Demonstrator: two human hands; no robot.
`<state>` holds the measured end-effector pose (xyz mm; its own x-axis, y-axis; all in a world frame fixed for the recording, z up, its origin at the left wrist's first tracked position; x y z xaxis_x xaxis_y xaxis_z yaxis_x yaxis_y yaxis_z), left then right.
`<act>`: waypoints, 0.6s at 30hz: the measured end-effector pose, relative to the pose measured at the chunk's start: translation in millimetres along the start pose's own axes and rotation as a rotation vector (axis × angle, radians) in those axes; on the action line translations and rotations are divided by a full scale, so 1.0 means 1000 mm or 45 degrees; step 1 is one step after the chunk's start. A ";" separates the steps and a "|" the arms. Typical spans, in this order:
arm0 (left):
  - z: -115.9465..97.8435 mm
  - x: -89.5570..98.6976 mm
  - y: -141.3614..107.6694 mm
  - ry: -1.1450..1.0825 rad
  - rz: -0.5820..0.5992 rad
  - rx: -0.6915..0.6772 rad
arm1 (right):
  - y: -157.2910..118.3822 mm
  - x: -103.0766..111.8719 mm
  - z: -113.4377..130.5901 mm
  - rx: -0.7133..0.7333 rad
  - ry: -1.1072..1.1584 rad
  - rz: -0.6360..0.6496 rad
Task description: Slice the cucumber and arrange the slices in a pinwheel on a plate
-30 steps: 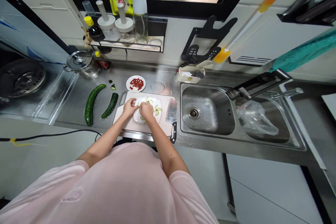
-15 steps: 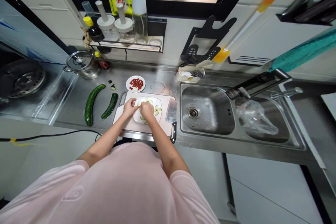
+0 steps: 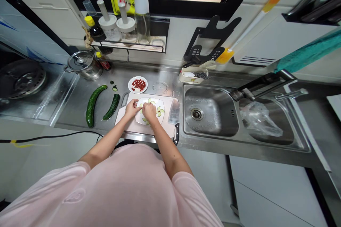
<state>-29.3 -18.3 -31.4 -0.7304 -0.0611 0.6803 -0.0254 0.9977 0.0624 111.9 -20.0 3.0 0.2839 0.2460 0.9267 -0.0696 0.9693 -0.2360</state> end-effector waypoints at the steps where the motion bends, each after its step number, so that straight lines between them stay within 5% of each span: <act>1: 0.000 0.000 0.000 0.002 0.003 0.007 | 0.000 0.001 0.000 -0.001 -0.001 0.007; 18: 0.002 0.002 0.006 -0.073 0.035 0.054 | 0.003 0.002 -0.009 -0.024 0.061 -0.022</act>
<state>-31.9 -12.5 -31.2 -0.7690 -0.0333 0.6384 -0.0331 0.9994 0.0123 120.7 -17.0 2.0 0.3302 0.2285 0.9158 -0.0465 0.9730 -0.2260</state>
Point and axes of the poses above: each hand's wrist, its own y-axis towards the middle knuckle, its own x-axis out of the back of the hand, z = x × y, the point moved 2 cm from there along y, towards the middle knuckle, and after that the axes turned 12 degrees about -x, right-handed, at the moved point
